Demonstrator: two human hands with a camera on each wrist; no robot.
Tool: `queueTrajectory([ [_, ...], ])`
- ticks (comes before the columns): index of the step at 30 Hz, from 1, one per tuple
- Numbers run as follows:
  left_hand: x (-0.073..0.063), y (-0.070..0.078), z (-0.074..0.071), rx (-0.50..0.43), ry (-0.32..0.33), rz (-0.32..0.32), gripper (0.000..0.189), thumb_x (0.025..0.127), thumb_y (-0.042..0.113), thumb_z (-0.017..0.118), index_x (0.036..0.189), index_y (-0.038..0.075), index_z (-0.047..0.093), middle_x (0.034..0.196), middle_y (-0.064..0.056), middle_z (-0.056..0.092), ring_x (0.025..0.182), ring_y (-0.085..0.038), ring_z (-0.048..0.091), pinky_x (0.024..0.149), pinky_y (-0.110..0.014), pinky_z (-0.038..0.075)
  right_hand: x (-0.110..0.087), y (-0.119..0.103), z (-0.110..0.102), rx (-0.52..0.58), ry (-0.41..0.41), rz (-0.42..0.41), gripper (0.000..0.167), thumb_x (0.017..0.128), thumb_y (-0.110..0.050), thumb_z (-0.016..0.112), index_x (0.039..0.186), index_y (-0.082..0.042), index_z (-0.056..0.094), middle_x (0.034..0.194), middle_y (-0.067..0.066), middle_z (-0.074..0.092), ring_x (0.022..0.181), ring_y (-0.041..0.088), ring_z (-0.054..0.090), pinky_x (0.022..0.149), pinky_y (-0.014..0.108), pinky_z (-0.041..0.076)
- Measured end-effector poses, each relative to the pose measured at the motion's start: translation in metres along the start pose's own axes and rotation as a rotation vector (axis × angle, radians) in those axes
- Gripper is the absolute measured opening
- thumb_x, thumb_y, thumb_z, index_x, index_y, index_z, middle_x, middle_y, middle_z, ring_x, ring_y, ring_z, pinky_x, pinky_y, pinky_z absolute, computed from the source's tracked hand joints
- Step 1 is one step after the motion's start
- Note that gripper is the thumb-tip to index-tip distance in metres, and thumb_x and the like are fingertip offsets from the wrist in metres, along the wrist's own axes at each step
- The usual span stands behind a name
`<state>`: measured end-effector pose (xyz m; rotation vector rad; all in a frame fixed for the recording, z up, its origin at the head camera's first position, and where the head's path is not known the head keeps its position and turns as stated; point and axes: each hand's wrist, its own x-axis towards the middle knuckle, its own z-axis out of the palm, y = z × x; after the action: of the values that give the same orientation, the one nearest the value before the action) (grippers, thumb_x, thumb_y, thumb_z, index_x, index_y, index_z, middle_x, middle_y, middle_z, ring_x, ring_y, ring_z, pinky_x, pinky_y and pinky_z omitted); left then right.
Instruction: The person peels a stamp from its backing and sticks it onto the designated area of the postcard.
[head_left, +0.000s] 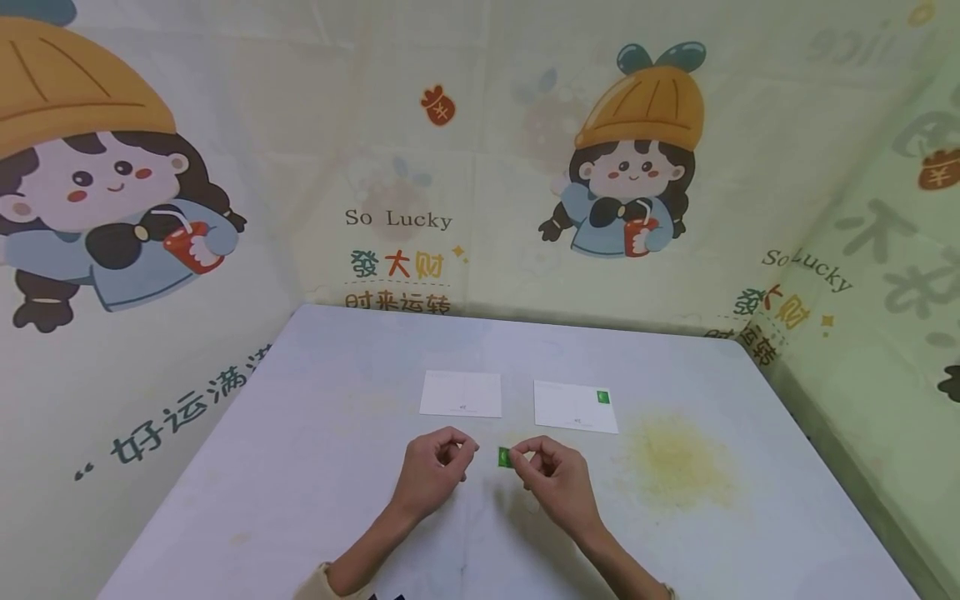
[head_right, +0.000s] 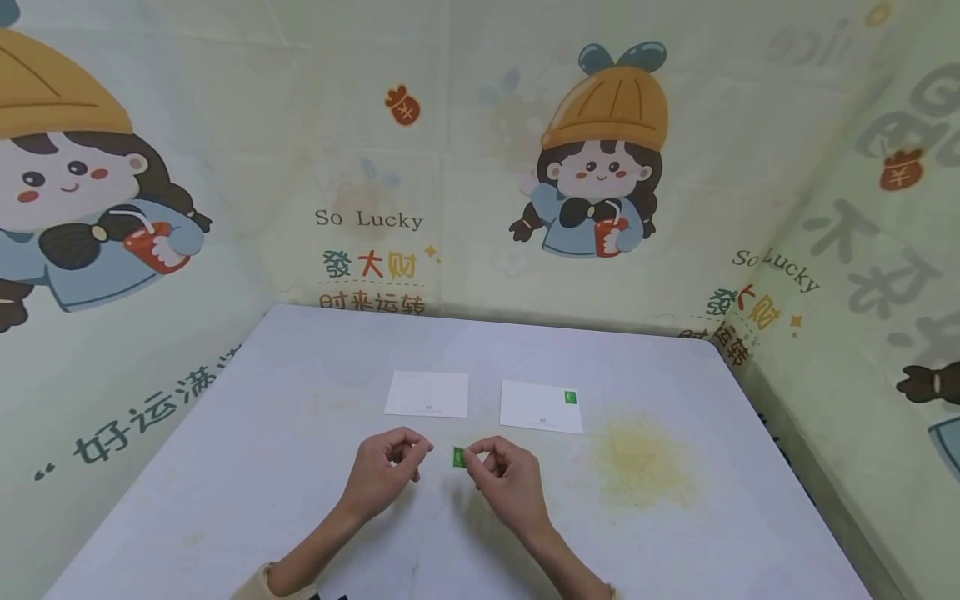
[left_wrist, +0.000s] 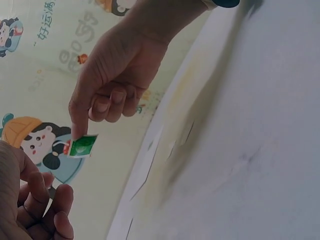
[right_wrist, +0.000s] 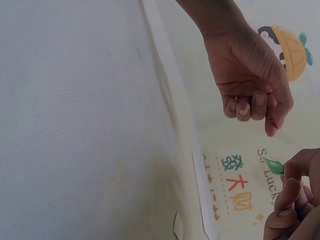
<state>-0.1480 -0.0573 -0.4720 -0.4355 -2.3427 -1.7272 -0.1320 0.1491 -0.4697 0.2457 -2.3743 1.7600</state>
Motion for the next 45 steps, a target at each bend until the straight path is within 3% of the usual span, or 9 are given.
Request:
queueTrajectory([
  [12, 0.012, -0.012, -0.007, 0.031, 0.061, 0.026, 0.014, 0.092, 0.006, 0.068, 0.083, 0.015, 0.074, 0.052, 0.010, 0.056, 0.046, -0.006, 0.051, 0.048, -0.022, 0.035, 0.011, 0.006, 0.003, -0.026, 0.011, 0.006, 0.004, 0.090, -0.013, 0.079, 0.092, -0.011, 0.076, 0.057, -0.001, 0.054, 0.049, 0.008, 0.043, 0.046, 0.019, 0.030],
  [25, 0.025, -0.020, -0.015, 0.108, 0.101, 0.029, 0.008, 0.093, 0.007, 0.068, 0.089, 0.003, 0.074, 0.059, 0.011, 0.060, 0.053, -0.005, 0.055, 0.056, -0.023, 0.043, 0.024, 0.010, 0.005, -0.056, 0.007, 0.018, 0.005, 0.091, -0.015, 0.078, 0.089, -0.012, 0.075, 0.057, 0.000, 0.054, 0.050, 0.007, 0.042, 0.045, 0.020, 0.029],
  [33, 0.032, -0.023, -0.016, 0.158, 0.126, 0.067, 0.005, 0.093, 0.009, 0.069, 0.089, 0.009, 0.072, 0.063, 0.012, 0.064, 0.058, -0.006, 0.054, 0.058, -0.024, 0.046, 0.030, 0.013, 0.006, -0.048, 0.014, 0.033, 0.005, 0.091, -0.017, 0.078, 0.090, -0.012, 0.075, 0.057, 0.001, 0.055, 0.049, 0.007, 0.041, 0.045, 0.020, 0.028],
  [40, 0.037, -0.026, -0.018, 0.204, 0.141, 0.062, 0.005, 0.093, 0.011, 0.068, 0.090, 0.013, 0.072, 0.069, 0.009, 0.068, 0.061, -0.006, 0.059, 0.060, -0.024, 0.049, 0.037, 0.015, 0.007, -0.037, 0.022, 0.059, 0.004, 0.092, -0.015, 0.077, 0.091, -0.011, 0.075, 0.057, 0.003, 0.056, 0.048, 0.009, 0.041, 0.045, 0.021, 0.028],
  [45, 0.040, -0.033, -0.018, 0.262, 0.153, 0.120, 0.004, 0.093, 0.011, 0.068, 0.091, 0.010, 0.071, 0.074, 0.005, 0.070, 0.068, -0.009, 0.064, 0.065, -0.027, 0.054, 0.042, 0.019, 0.008, -0.022, 0.031, 0.082, 0.005, 0.092, -0.015, 0.077, 0.091, -0.010, 0.076, 0.058, 0.006, 0.057, 0.050, 0.010, 0.043, 0.046, 0.021, 0.029],
])
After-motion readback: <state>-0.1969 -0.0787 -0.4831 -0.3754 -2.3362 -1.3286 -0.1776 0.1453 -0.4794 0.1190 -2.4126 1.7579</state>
